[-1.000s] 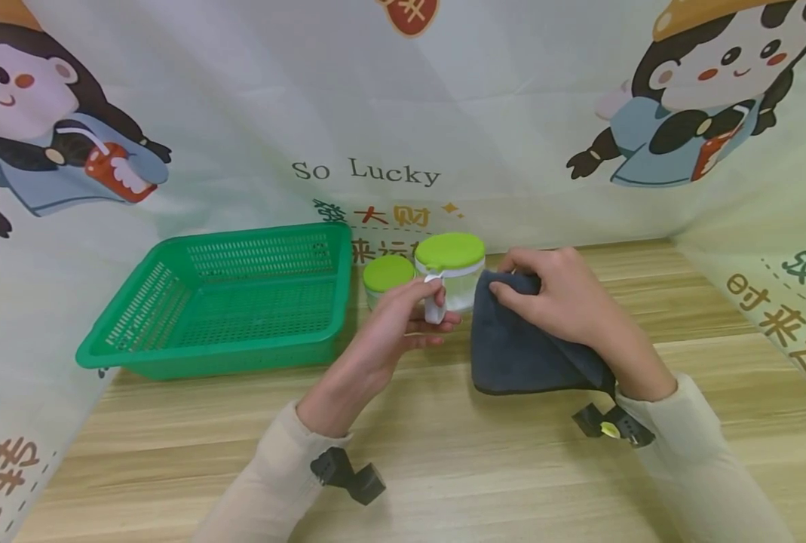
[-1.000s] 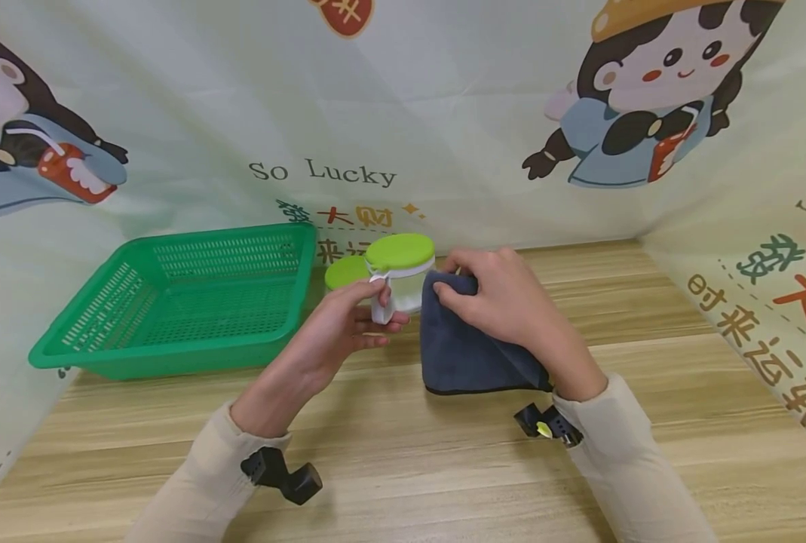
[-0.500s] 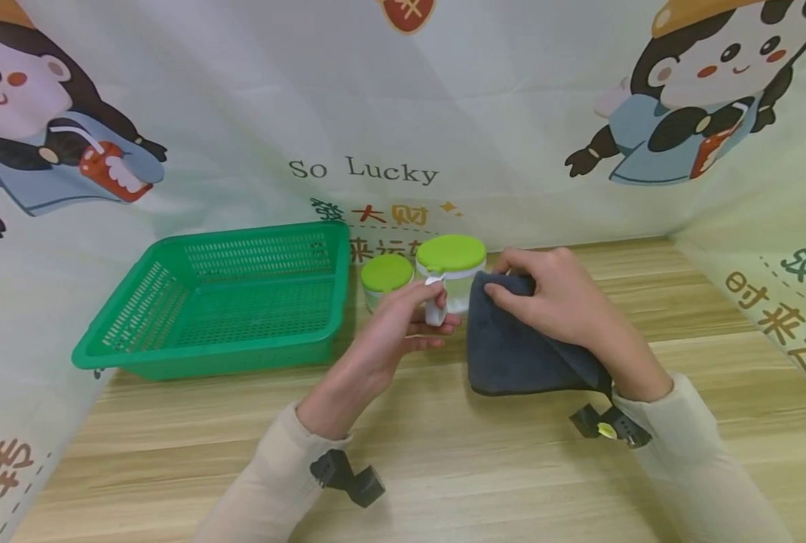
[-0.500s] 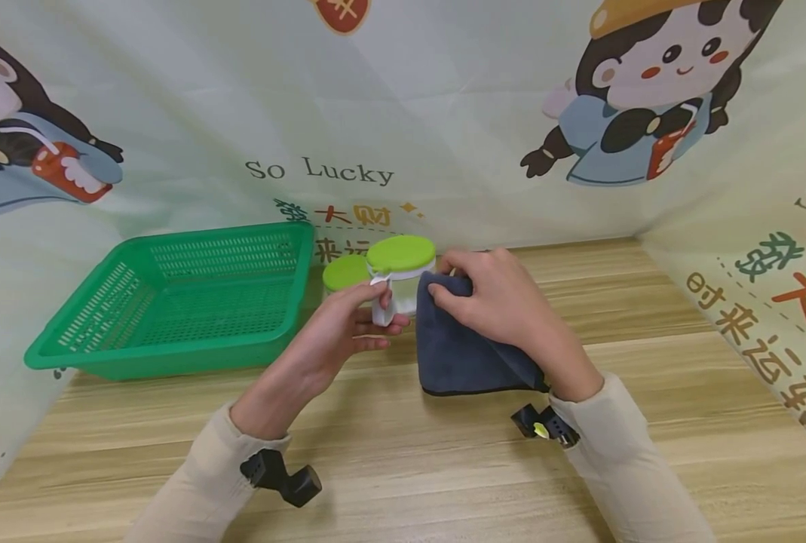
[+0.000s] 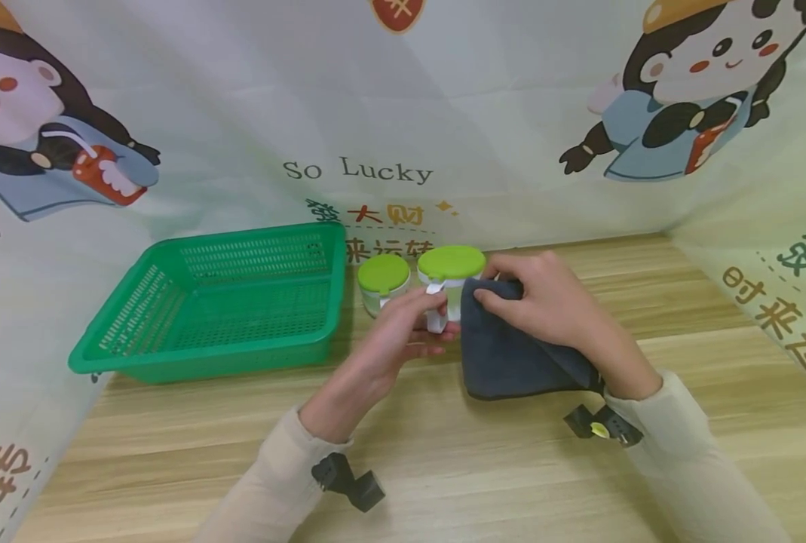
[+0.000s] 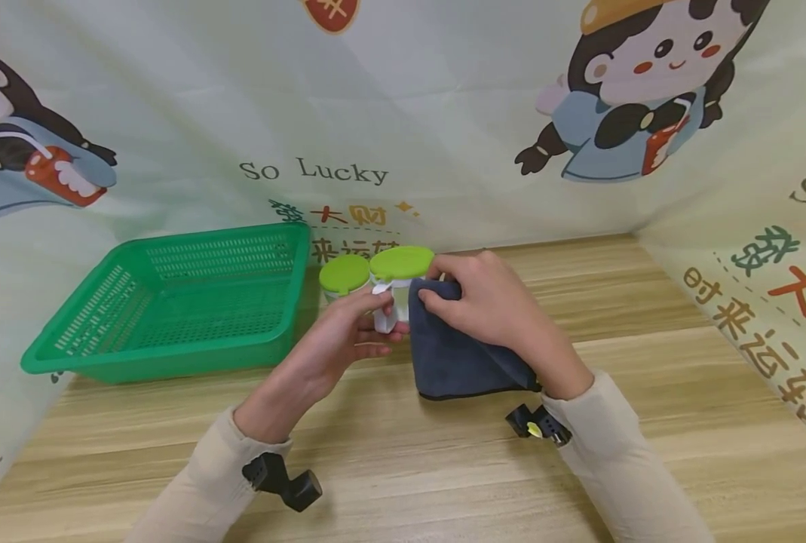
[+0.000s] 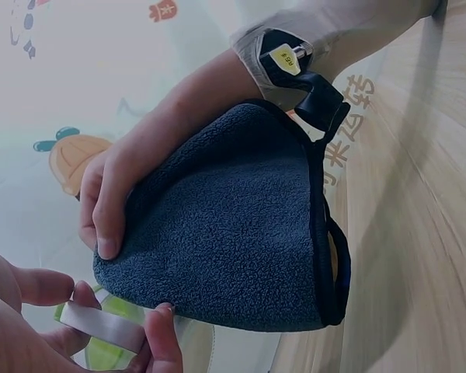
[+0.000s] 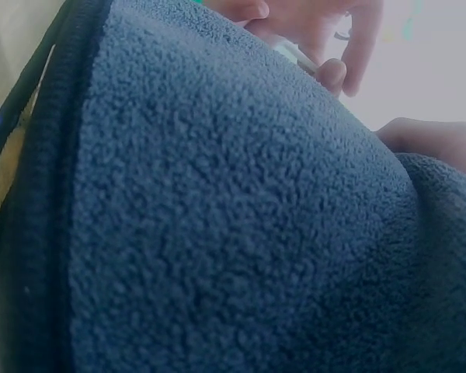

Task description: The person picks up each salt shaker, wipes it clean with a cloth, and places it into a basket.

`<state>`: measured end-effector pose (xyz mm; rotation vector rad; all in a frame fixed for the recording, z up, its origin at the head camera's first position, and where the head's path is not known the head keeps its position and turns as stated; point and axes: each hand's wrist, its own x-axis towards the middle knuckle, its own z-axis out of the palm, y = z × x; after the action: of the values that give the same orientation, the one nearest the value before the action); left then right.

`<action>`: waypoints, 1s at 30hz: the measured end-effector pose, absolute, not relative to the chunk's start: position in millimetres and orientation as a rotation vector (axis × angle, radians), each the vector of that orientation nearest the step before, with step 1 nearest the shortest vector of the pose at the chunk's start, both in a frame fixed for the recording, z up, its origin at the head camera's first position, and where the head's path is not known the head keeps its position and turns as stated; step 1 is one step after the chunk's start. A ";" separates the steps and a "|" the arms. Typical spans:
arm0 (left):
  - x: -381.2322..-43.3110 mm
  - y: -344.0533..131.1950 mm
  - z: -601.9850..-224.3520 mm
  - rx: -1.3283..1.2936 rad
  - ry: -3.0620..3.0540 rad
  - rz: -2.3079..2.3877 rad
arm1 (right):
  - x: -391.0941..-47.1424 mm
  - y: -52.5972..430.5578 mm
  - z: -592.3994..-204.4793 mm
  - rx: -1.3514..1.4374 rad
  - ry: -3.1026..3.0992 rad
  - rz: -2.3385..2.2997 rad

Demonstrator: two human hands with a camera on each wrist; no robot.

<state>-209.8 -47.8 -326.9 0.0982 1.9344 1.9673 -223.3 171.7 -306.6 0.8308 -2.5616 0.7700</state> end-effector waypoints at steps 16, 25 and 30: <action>-211.6 -50.2 -326.4 0.102 1.948 1.965 | -224.2 169.7 -306.9 0.841 -2.578 0.767; -210.4 -49.6 -327.6 0.113 1.941 1.960 | -223.7 169.2 -311.4 0.848 -2.595 0.776; -211.1 -49.6 -327.7 0.104 1.944 1.961 | -224.2 167.1 -310.8 0.855 -2.613 0.774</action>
<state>-211.1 -49.6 -327.7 0.1040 1.9445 1.9614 -224.2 167.1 -310.8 0.8554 -2.6126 0.7736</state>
